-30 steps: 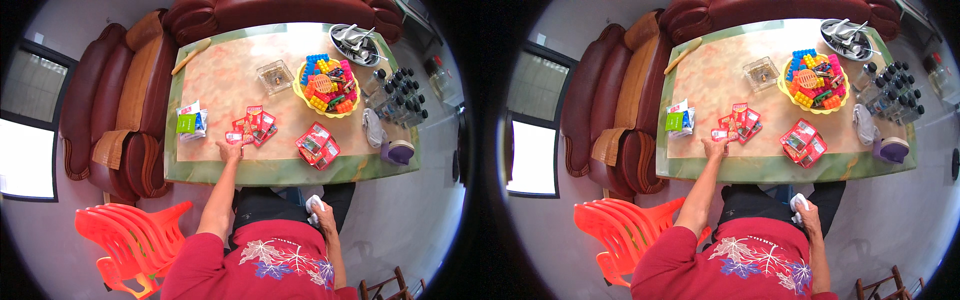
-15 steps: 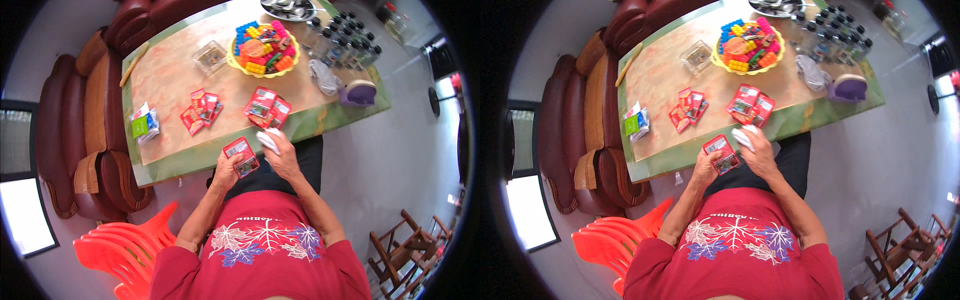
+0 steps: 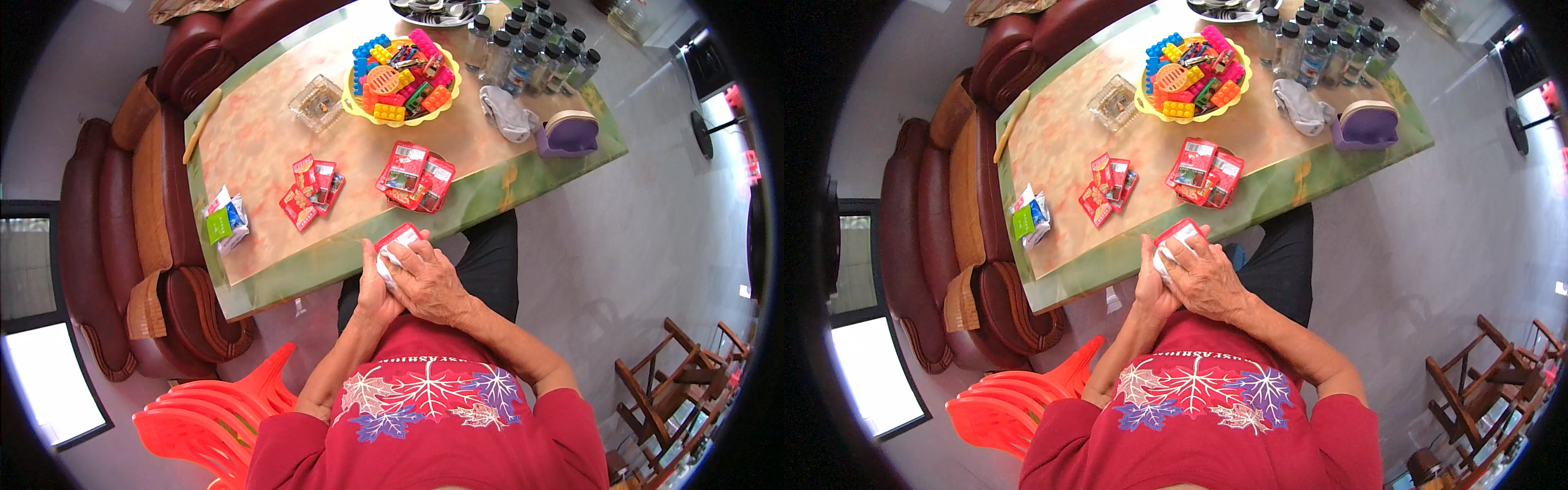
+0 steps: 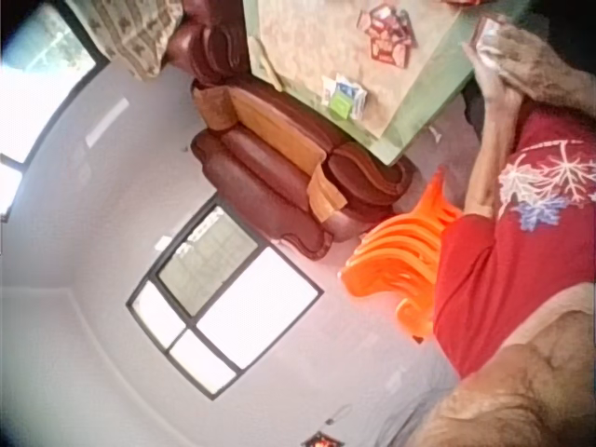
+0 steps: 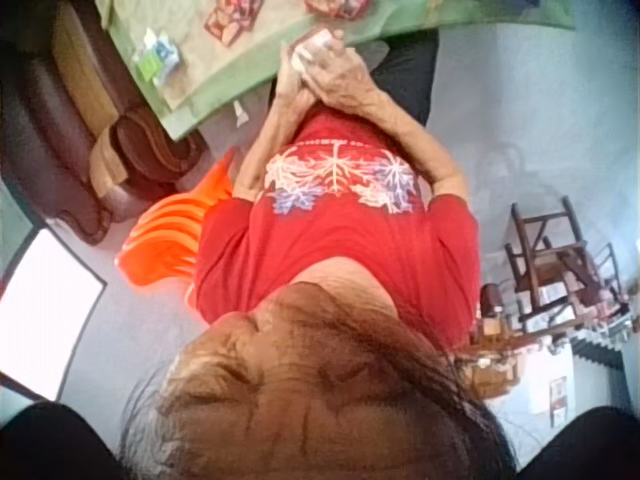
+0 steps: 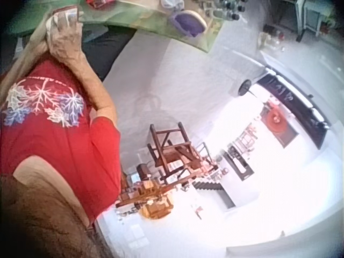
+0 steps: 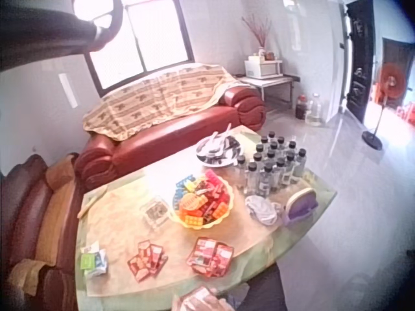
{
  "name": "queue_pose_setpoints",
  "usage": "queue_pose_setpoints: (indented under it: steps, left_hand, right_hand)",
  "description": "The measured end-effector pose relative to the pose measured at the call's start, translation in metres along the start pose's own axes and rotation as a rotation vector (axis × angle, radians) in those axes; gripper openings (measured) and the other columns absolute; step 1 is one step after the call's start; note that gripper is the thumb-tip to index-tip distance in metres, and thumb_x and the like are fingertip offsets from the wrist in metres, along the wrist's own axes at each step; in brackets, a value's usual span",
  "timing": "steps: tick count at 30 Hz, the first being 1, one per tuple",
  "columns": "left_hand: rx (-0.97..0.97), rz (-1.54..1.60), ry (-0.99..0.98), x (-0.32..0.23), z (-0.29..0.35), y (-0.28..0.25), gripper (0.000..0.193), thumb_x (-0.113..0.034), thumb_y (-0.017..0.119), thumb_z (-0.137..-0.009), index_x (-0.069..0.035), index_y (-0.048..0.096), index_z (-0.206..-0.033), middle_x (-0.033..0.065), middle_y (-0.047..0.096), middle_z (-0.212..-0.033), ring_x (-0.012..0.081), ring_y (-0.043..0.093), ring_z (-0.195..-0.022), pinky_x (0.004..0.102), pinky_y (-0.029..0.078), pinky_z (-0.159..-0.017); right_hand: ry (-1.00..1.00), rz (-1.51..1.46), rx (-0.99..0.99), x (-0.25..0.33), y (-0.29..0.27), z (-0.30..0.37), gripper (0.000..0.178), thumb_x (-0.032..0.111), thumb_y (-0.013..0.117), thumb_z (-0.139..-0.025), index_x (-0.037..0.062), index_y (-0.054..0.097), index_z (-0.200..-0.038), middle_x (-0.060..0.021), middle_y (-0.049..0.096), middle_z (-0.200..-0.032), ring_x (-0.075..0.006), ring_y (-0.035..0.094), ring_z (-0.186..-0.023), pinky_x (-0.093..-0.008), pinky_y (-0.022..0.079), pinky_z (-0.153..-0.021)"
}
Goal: The person wipes small red packets with a white cloth and places them on a table. They then wipe the table surface, moving a wooden spoon and a bowl of spoons to clean underneath. Finally, they wipe the table around several bottles and a bowl of colorful toys.
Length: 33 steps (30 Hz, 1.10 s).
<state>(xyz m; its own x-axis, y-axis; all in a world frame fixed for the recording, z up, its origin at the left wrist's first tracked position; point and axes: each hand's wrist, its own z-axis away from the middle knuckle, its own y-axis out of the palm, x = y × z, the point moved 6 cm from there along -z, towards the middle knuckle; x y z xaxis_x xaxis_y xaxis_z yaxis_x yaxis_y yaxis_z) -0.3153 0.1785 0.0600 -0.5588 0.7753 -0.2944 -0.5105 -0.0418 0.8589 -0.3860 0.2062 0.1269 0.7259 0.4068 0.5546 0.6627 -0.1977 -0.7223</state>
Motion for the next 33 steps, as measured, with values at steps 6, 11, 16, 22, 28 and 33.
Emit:
queue_pose_setpoints:
  steps: [6,11,16,22,28,33]
  left_hand:
    - [-0.1,-0.052,0.062,0.007,0.006,0.014,0.053,-0.043,0.035,-0.1,-0.01,0.034,-0.142,0.007,0.04,-0.143,0.0229,0.036,-0.133,0.0432,0.027,-0.112]
    - [-0.072,-0.032,0.166,-0.005,-0.001,-0.003,0.05,-0.038,0.032,-0.102,-0.007,0.033,-0.142,0.0089,0.04,-0.144,0.0245,0.037,-0.133,0.042,0.027,-0.113]
    - [-0.087,-0.002,0.223,-0.017,0.0,-0.003,0.054,-0.039,0.03,-0.102,-0.003,0.029,-0.143,0.0122,0.036,-0.146,0.03,0.039,-0.132,0.0481,0.034,-0.109]
    - [-0.062,-0.016,0.147,-0.009,-0.004,-0.009,0.048,-0.033,0.029,-0.103,-0.002,0.036,-0.138,0.0127,0.044,-0.14,0.0295,0.045,-0.127,0.0438,0.036,-0.108]
    - [-0.118,0.031,0.171,-0.006,-0.001,-0.007,0.045,-0.03,0.035,-0.102,-0.001,0.039,-0.136,0.0124,0.05,-0.134,0.0257,0.048,-0.124,0.0424,0.036,-0.108]
    - [-0.119,0.025,0.196,-0.013,0.0,-0.019,0.049,-0.037,0.035,-0.101,-0.002,0.04,-0.134,0.0137,0.052,-0.131,0.0294,0.049,-0.123,0.0459,0.039,-0.105]
  right_hand:
    - [0.314,0.162,-0.24,-0.031,0.002,-0.019,0.044,0.013,0.064,-0.075,-0.0001,0.058,-0.117,-0.0137,0.051,-0.116,-0.0312,0.05,-0.098,-0.0383,0.048,-0.08]
    - [0.294,0.174,-0.153,-0.018,0.007,-0.015,0.048,0.015,0.063,-0.075,-0.0021,0.054,-0.12,-0.0169,0.049,-0.116,-0.0328,0.05,-0.098,-0.0399,0.047,-0.081]
    - [0.121,0.044,0.044,0.011,0.01,0.01,0.042,0.013,0.059,-0.076,-0.0019,0.059,-0.116,-0.0155,0.05,-0.115,-0.0309,0.051,-0.099,-0.0377,0.048,-0.08]
    - [0.186,0.18,-0.129,-0.004,-0.004,0.005,0.042,0.01,0.062,-0.072,0.003,0.061,-0.114,-0.0127,0.054,-0.111,-0.0289,0.054,-0.093,-0.0377,0.05,-0.076]
    - [0.328,0.295,-0.147,-0.031,-0.01,-0.01,0.045,0.01,0.063,-0.073,0.0011,0.057,-0.117,-0.0137,0.052,-0.109,-0.0295,0.053,-0.09,-0.0366,0.05,-0.072]
    - [0.171,0.214,0.048,0.0,0.0,0.017,0.041,0.011,0.058,-0.074,-0.0014,0.059,-0.113,-0.0147,0.052,-0.109,-0.0282,0.053,-0.09,-0.0347,0.051,-0.068]
